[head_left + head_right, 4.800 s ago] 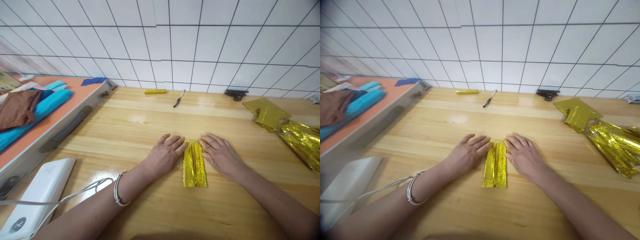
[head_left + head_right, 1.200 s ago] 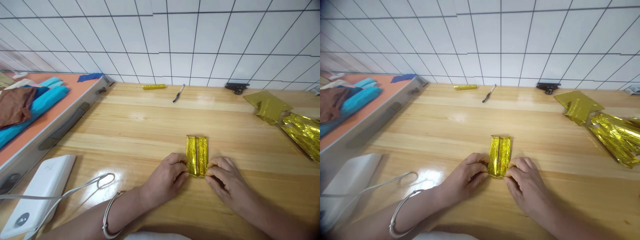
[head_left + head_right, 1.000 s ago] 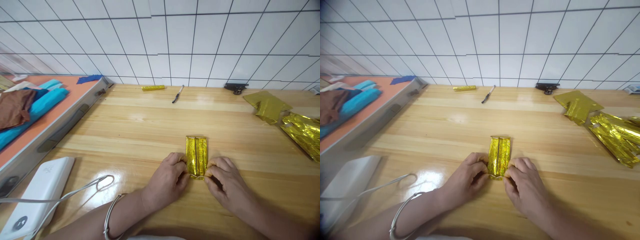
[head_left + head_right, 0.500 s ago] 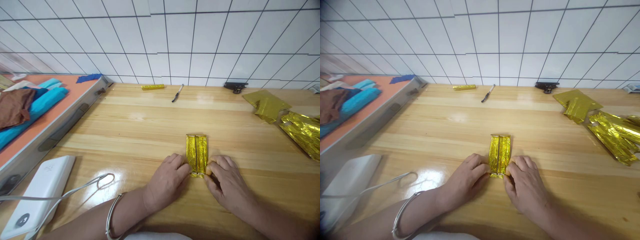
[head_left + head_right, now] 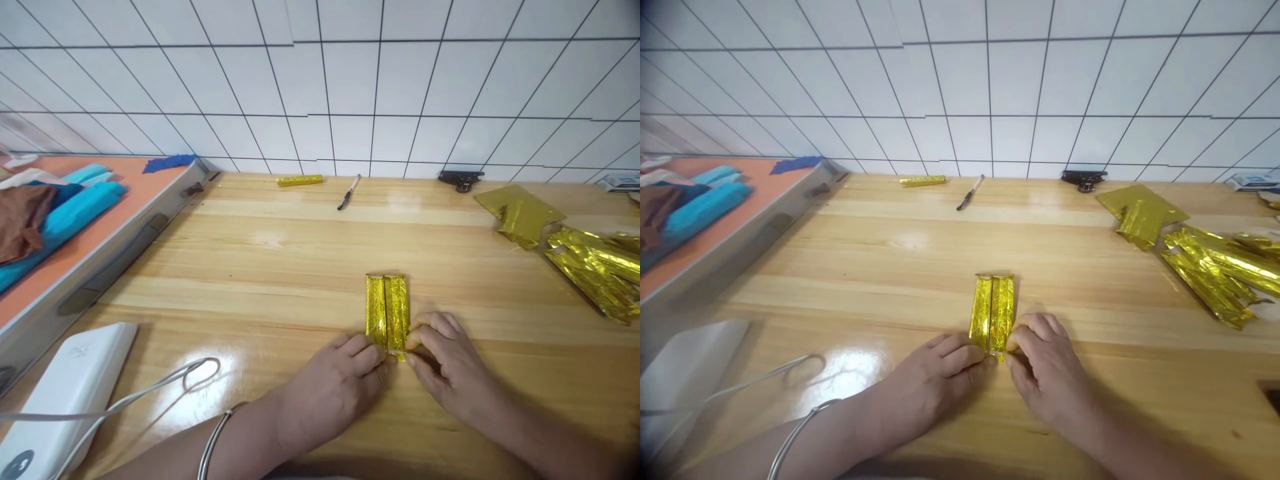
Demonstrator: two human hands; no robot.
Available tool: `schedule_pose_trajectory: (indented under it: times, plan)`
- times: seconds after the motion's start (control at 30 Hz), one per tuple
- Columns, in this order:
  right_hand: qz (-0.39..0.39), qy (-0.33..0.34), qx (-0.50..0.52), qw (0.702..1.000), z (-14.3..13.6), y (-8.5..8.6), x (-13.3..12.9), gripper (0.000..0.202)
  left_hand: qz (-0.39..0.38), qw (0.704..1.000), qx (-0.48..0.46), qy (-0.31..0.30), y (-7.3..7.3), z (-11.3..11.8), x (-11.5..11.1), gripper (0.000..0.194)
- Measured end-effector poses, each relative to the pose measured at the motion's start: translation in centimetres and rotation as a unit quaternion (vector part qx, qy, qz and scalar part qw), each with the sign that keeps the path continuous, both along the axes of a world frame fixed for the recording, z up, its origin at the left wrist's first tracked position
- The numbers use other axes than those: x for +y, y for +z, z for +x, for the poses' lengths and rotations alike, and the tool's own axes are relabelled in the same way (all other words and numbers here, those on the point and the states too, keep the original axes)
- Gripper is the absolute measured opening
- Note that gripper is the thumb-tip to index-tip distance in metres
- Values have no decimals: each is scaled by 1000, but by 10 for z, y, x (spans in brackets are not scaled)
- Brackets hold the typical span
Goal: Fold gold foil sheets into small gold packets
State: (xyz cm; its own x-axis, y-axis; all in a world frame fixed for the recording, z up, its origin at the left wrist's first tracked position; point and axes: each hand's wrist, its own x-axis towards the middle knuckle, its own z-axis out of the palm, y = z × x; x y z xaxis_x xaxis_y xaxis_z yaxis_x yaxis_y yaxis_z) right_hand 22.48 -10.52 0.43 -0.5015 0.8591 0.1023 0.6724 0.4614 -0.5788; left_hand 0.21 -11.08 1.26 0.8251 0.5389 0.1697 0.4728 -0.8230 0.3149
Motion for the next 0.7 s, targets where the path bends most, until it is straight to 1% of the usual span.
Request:
schedule_pose_trajectory:
  times: [0.07,0.17,0.27,0.33,0.37,0.47,0.53,0.7]
  plan:
    - [-5,4,18,1000,3,-1,0,17,-25,999,-22,1,-1,-3,2,25]
    - [-3,5,21,1000,6,-2,0,20,-79,995,-66,11,-7,-8,5,32]
    - [-1,20,9,1000,7,-3,0,17,-141,979,-118,84,-12,-10,6,38]
    - [1,28,4,1000,7,-2,0,13,-176,966,-143,128,-13,-10,7,35]
    - [3,31,4,999,6,-1,0,11,-191,960,-151,136,-13,-10,8,30]
    - [15,47,10,999,4,1,0,9,-223,953,-163,125,-10,-11,12,19]
    - [24,53,15,998,3,1,0,10,-232,951,-166,118,-9,-12,13,16]
    - [39,52,23,998,4,-3,-1,15,-223,951,-175,126,-12,-11,15,12]
